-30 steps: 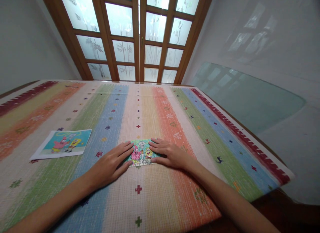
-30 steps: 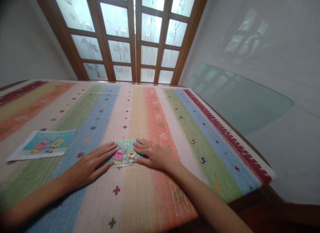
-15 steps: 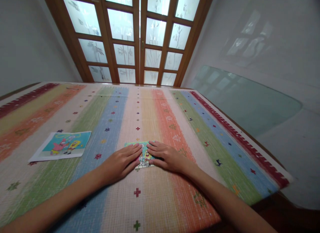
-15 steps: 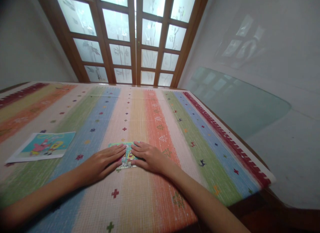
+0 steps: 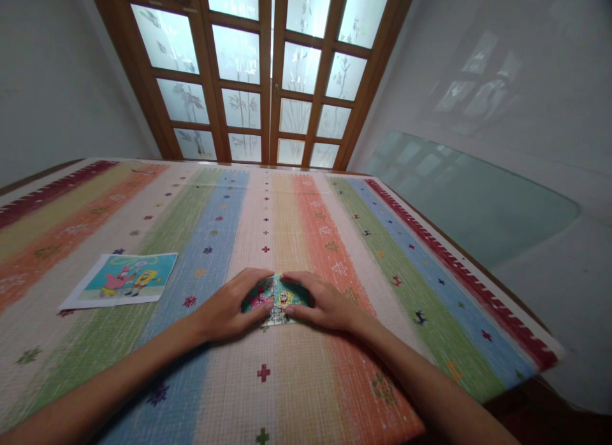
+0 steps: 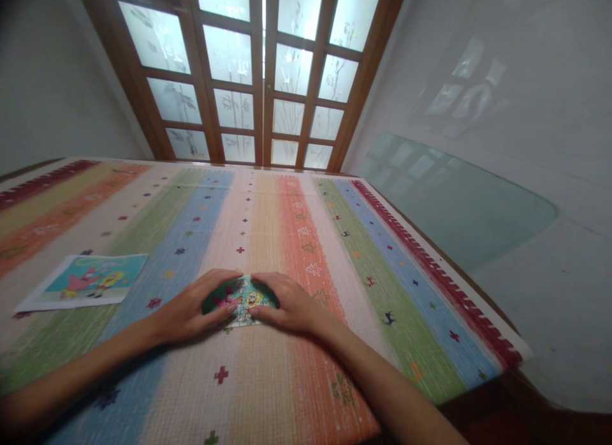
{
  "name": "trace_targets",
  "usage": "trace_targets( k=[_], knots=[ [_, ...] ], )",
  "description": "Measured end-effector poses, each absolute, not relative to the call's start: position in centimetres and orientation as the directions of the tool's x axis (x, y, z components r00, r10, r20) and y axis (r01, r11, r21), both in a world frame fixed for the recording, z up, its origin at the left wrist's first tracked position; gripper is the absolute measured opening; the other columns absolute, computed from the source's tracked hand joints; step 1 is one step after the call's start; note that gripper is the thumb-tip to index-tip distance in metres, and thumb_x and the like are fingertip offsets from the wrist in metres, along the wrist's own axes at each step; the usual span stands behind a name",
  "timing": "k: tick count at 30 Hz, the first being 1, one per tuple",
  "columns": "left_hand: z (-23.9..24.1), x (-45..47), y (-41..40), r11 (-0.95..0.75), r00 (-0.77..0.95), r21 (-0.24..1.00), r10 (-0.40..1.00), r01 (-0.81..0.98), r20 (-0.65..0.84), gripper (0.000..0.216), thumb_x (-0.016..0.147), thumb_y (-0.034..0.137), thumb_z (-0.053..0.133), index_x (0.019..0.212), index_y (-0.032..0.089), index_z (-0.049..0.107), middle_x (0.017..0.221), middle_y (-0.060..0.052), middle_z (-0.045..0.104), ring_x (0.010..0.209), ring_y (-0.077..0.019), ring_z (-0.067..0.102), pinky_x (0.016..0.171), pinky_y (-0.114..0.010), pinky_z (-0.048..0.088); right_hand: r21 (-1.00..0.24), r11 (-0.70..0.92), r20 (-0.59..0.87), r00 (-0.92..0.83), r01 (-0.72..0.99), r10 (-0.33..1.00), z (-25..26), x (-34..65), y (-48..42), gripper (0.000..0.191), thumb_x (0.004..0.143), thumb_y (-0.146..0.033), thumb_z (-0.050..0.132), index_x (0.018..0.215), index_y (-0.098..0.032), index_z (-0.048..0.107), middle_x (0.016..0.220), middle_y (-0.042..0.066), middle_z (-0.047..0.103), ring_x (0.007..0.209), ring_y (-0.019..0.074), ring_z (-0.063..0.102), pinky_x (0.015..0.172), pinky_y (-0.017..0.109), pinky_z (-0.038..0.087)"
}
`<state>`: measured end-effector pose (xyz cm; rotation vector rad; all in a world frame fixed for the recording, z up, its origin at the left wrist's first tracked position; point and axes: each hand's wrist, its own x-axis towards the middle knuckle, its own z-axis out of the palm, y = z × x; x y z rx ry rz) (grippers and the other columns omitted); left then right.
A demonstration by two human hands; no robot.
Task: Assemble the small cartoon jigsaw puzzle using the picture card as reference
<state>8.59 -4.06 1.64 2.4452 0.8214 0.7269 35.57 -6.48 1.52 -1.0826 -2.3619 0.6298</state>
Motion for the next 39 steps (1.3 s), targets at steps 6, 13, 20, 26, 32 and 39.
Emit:
trace_targets(
  k=[6,13,20,26,32,39],
  knots=[
    [2.2,5.8,-3.7,-0.775,0.708,0.429,0.615,0.464,0.346,0.056,0.097,0.044,0.062,0.147,0.025,0.045,0.140,-0.012,0.063,0.128,-0.0301,0.062,0.109,-0.051,0.053,-0.558,0.555,0.175,-0.566,0.616,0.805,2.6,37.4,-6.0,0.078,0.089,-0.047,0.079,0.155,-0.023,0.045,0.161,0.020,0.044,0.150,0.0345,0.041,0.122,0.060,0.038],
    [0.7,2.6,-3.7,-0.735,0.657,0.330,0.678,0.592,0.330,0.076,0.092,0.063,0.065,0.153,0.023,0.044,0.147,-0.016,0.060,0.137,-0.0380,0.056,0.111,-0.057,0.050,-0.545,0.523,0.175,-0.522,0.655,0.835,2.2,39.8,-6.1,0.091,0.080,-0.048,0.087,0.157,-0.026,0.043,0.160,0.017,0.046,0.149,0.0376,0.043,0.121,0.063,0.039],
    [0.0,2.1,-3.7,-0.729,0.668,0.299,0.684,0.616,0.294,0.085,0.085,0.067,0.072,0.154,0.024,0.045,0.151,-0.017,0.057,0.140,-0.0404,0.053,0.111,-0.058,0.049,-0.473,0.567,0.177,-0.558,0.674,0.811,1.9,39.5,-6.2,0.108,0.077,-0.049,0.089,0.163,-0.026,0.029,0.153,0.018,0.055,0.147,0.0383,0.045,0.122,0.067,0.036],
    [-0.8,2.4,-3.6,-0.739,0.671,0.321,0.673,0.592,0.311,0.083,0.087,0.066,0.072,0.155,0.027,0.044,0.149,-0.014,0.059,0.137,-0.0371,0.057,0.111,-0.054,0.050,-0.469,0.590,0.188,-0.578,0.657,0.794,1.7,38.7,-6.2,0.108,0.078,-0.050,0.089,0.164,-0.027,0.028,0.150,0.017,0.058,0.146,0.0360,0.047,0.123,0.062,0.035],
    [-0.8,3.2,-3.6,-0.730,0.662,0.343,0.682,0.591,0.311,0.079,0.091,0.064,0.068,0.154,0.024,0.043,0.146,-0.017,0.060,0.133,-0.0360,0.059,0.109,-0.052,0.051,-0.488,0.577,0.195,-0.562,0.655,0.804,1.0,38.5,-6.1,0.112,0.079,-0.052,0.087,0.166,-0.024,0.022,0.146,0.018,0.062,0.144,0.0368,0.049,0.121,0.064,0.037],
    [-0.4,4.7,-4.0,-0.709,0.643,0.409,0.700,0.575,0.311,0.072,0.094,0.058,0.065,0.154,0.026,0.040,0.141,-0.015,0.062,0.126,-0.0324,0.064,0.105,-0.049,0.053,-0.471,0.594,0.268,-0.535,0.652,0.801,0.6,37.7,-6.0,0.099,0.082,-0.050,0.085,0.163,-0.025,0.033,0.140,0.019,0.065,0.130,0.0353,0.061,0.108,0.057,0.050]
  ],
)
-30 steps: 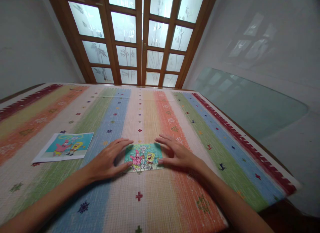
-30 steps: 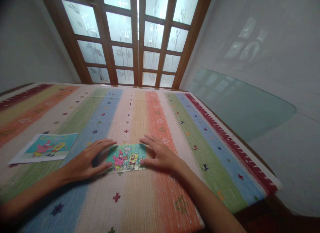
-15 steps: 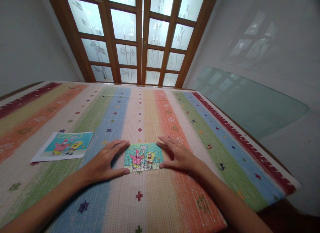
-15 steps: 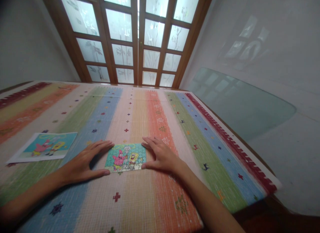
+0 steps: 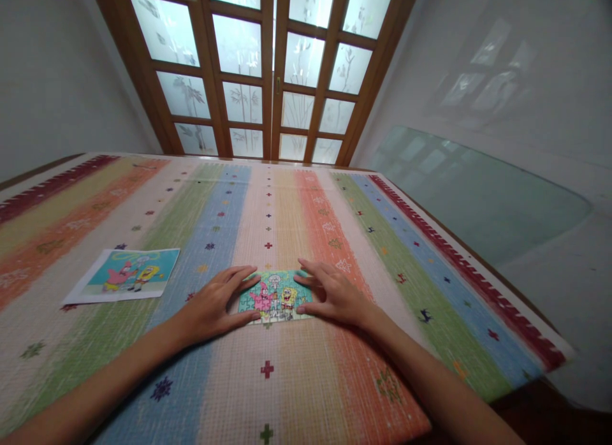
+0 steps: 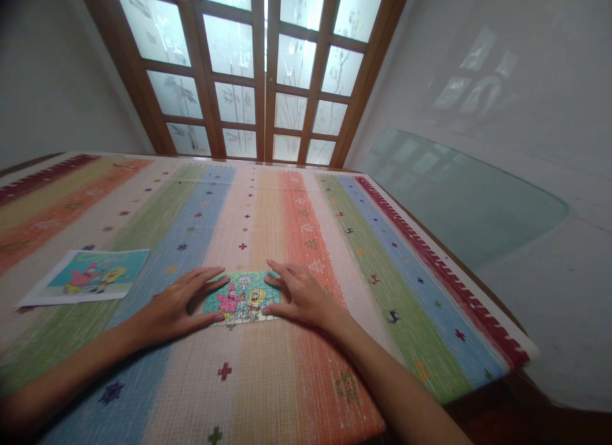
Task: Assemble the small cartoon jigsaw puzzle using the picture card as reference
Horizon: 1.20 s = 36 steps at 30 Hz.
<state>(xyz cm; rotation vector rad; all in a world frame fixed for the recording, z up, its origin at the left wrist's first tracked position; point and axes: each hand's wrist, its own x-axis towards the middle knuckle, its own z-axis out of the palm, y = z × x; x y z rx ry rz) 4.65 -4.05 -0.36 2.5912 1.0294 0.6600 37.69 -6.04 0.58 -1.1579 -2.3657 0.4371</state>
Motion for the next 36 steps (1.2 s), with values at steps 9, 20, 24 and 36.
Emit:
trace_targets(
  k=[9,20,24,36],
  knots=[
    [-0.7,5.4,-4.5,-0.728,0.641,0.421,0.681,0.541,0.354,0.059,0.100,0.054,0.060,0.150,0.026,0.044,0.138,-0.013,0.063,0.125,-0.0304,0.064,0.105,-0.049,0.054,-0.478,0.647,0.354,-0.544,0.594,0.761,0.6,36.6,-6.6,0.072,0.091,-0.042,0.079,0.154,-0.022,0.048,0.122,0.015,0.074,0.116,0.0304,0.067,0.097,0.051,0.056],
    [0.6,4.8,-4.6,-0.751,0.682,0.386,0.654,0.535,0.328,0.054,0.104,0.050,0.052,0.151,0.025,0.042,0.149,-0.015,0.056,0.135,-0.0313,0.058,0.112,-0.051,0.050,-0.475,0.656,0.376,-0.539,0.586,0.754,1.7,36.3,-6.8,0.068,0.097,-0.033,0.069,0.157,-0.024,0.040,0.130,0.010,0.073,0.117,0.0292,0.062,0.101,0.049,0.054],
    [0.9,3.7,-4.3,-0.765,0.668,0.326,0.644,0.555,0.373,0.057,0.099,0.050,0.060,0.147,0.023,0.045,0.145,-0.015,0.058,0.131,-0.0329,0.059,0.110,-0.052,0.051,-0.499,0.631,0.340,-0.535,0.594,0.773,2.0,37.9,-6.6,0.072,0.093,-0.035,0.074,0.156,-0.026,0.041,0.132,0.010,0.070,0.121,0.0297,0.060,0.105,0.051,0.053],
    [-0.3,3.9,-4.3,-0.759,0.660,0.324,0.651,0.565,0.375,0.056,0.095,0.052,0.065,0.141,0.022,0.052,0.137,-0.014,0.061,0.126,-0.0319,0.062,0.106,-0.050,0.054,-0.496,0.599,0.198,-0.590,0.628,0.783,1.6,37.5,-6.1,0.075,0.084,-0.046,0.083,0.148,-0.020,0.052,0.141,0.018,0.060,0.132,0.0320,0.057,0.113,0.053,0.049]
  ],
)
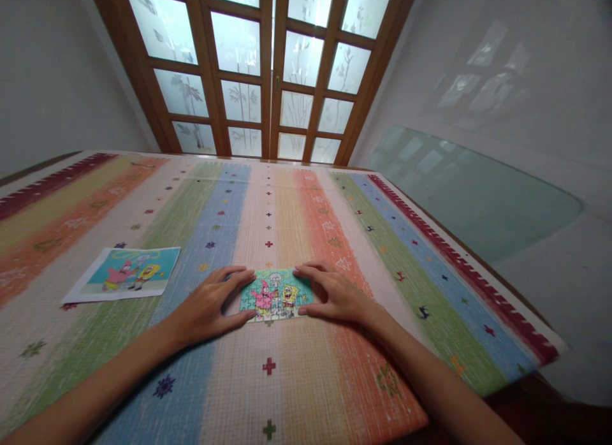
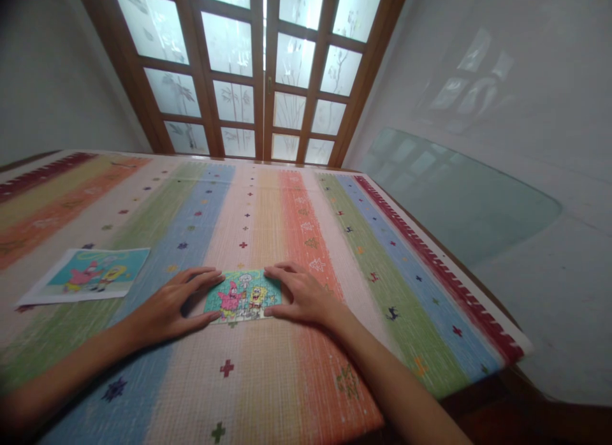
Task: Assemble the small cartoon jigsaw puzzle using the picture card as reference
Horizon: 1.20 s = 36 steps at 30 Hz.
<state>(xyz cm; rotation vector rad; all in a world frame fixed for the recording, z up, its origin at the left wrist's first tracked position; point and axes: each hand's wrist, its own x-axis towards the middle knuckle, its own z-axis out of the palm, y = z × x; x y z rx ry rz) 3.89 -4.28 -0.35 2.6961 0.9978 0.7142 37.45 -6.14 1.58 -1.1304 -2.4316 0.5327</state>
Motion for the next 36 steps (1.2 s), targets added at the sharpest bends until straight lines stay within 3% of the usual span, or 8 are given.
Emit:
trace_targets(
  k=[10,17,26,33,36],
  knots=[
    [-0.7,5.7,-4.4,-0.718,0.604,0.402,0.696,0.568,0.388,0.052,0.099,0.054,0.060,0.141,0.023,0.053,0.131,-0.012,0.064,0.119,-0.0298,0.066,0.103,-0.050,0.055,-0.477,0.629,0.247,-0.593,0.614,0.766,0.7,36.1,-6.1,0.065,0.090,-0.052,0.076,0.144,-0.020,0.057,0.141,0.018,0.062,0.134,0.0323,0.057,0.110,0.054,0.051],
    [-1.1,5.9,-4.4,-0.721,0.576,0.382,0.692,0.578,0.436,0.053,0.099,0.054,0.062,0.142,0.025,0.052,0.128,-0.011,0.065,0.116,-0.0290,0.067,0.100,-0.049,0.057,-0.466,0.637,0.285,-0.577,0.614,0.765,0.5,35.9,-6.2,0.062,0.090,-0.049,0.077,0.141,-0.018,0.059,0.138,0.019,0.064,0.132,0.0316,0.059,0.110,0.053,0.051],
    [-1.2,7.0,-4.7,-0.773,0.618,0.358,0.634,0.523,0.465,0.035,0.106,0.040,0.054,0.136,0.024,0.056,0.126,-0.011,0.067,0.117,-0.0268,0.067,0.100,-0.046,0.057,-0.400,0.682,0.269,-0.633,0.612,0.726,0.6,34.3,-7.0,0.048,0.103,-0.040,0.059,0.147,-0.020,0.055,0.143,0.016,0.063,0.141,0.0291,0.052,0.114,0.051,0.047],
    [-0.5,6.9,-4.8,-0.765,0.626,0.389,0.644,0.513,0.440,0.045,0.106,0.040,0.052,0.148,0.025,0.045,0.135,-0.012,0.065,0.126,-0.0278,0.062,0.107,-0.049,0.053,-0.445,0.648,0.254,-0.607,0.618,0.753,1.2,34.9,-6.8,0.066,0.101,-0.044,0.064,0.158,-0.021,0.040,0.156,0.017,0.051,0.151,0.0296,0.041,0.120,0.054,0.042],
    [0.2,6.3,-4.7,-0.753,0.614,0.411,0.657,0.513,0.438,0.051,0.104,0.039,0.055,0.150,0.026,0.041,0.138,-0.011,0.064,0.127,-0.0283,0.062,0.108,-0.050,0.052,-0.472,0.615,0.237,-0.581,0.631,0.779,1.6,36.0,-6.5,0.069,0.098,-0.046,0.068,0.158,-0.023,0.041,0.157,0.016,0.050,0.153,0.0303,0.037,0.121,0.057,0.040]
  ],
)
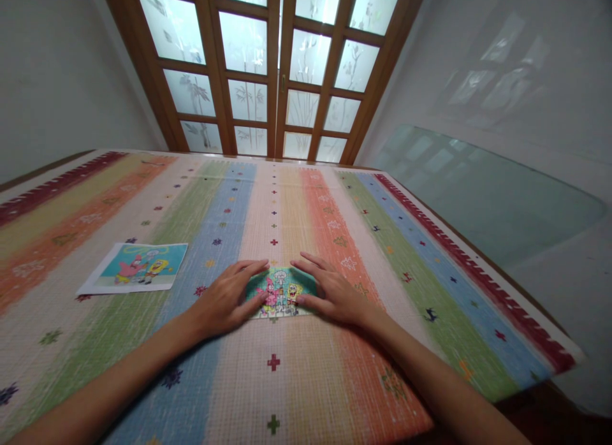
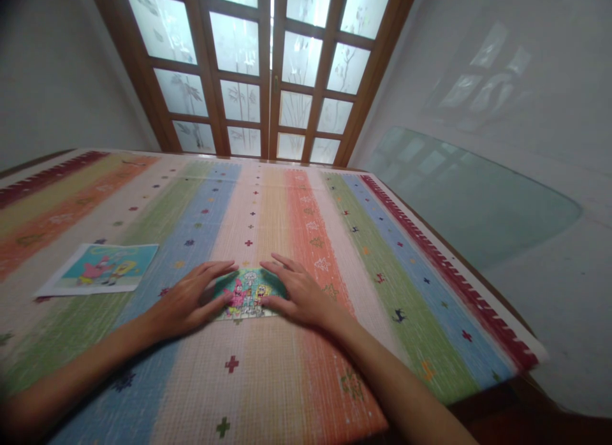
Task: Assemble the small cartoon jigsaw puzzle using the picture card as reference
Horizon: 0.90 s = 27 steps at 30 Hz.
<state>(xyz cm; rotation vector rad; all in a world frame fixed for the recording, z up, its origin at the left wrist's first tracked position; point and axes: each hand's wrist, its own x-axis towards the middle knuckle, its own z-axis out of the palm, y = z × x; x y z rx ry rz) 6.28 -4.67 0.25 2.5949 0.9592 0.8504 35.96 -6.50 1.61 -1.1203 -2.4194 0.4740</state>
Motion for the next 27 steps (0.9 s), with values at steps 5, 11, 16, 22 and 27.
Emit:
trace_targets(
  k=[5,11,16,22,27],
  knots=[
    [1.4,4.7,-4.6,-0.749,0.635,0.381,0.662,0.542,0.399,0.066,0.097,0.039,0.061,0.156,0.028,0.032,0.140,-0.010,0.064,0.130,-0.0311,0.060,0.108,-0.052,0.051,-0.500,0.597,0.221,-0.574,0.627,0.788,2.0,38.0,-6.3,0.068,0.091,-0.048,0.077,0.150,-0.027,0.052,0.154,0.016,0.053,0.152,0.0344,0.038,0.117,0.062,0.042],
    [1.1,3.1,-4.4,-0.751,0.665,0.334,0.659,0.569,0.351,0.079,0.094,0.045,0.065,0.160,0.029,0.025,0.142,-0.012,0.062,0.131,-0.0345,0.059,0.108,-0.054,0.052,-0.472,0.584,0.197,-0.566,0.660,0.800,1.6,39.2,-6.3,0.073,0.085,-0.045,0.082,0.150,-0.025,0.054,0.161,0.019,0.044,0.151,0.0373,0.038,0.117,0.065,0.041],
    [0.7,3.2,-4.4,-0.758,0.693,0.332,0.650,0.561,0.313,0.082,0.095,0.046,0.065,0.162,0.028,0.021,0.145,-0.012,0.061,0.134,-0.0340,0.057,0.109,-0.050,0.051,-0.484,0.554,0.143,-0.563,0.677,0.814,1.1,39.1,-6.1,0.078,0.086,-0.051,0.081,0.152,-0.020,0.052,0.161,0.022,0.042,0.149,0.0374,0.042,0.117,0.063,0.041],
    [0.4,4.1,-4.5,-0.742,0.677,0.359,0.667,0.566,0.311,0.081,0.098,0.050,0.064,0.163,0.028,0.021,0.143,-0.012,0.062,0.131,-0.0324,0.059,0.109,-0.048,0.050,-0.482,0.570,0.158,-0.575,0.665,0.803,0.7,38.4,-6.0,0.079,0.086,-0.053,0.081,0.153,-0.024,0.051,0.160,0.019,0.045,0.149,0.0352,0.043,0.118,0.061,0.041],
    [0.3,4.5,-4.4,-0.716,0.657,0.399,0.693,0.573,0.298,0.083,0.096,0.049,0.066,0.163,0.028,0.020,0.139,-0.011,0.066,0.131,-0.0329,0.058,0.109,-0.051,0.049,-0.487,0.579,0.174,-0.577,0.654,0.798,0.8,38.1,-6.0,0.077,0.086,-0.051,0.081,0.152,-0.025,0.052,0.156,0.018,0.051,0.148,0.0354,0.044,0.117,0.062,0.042]
  ],
)
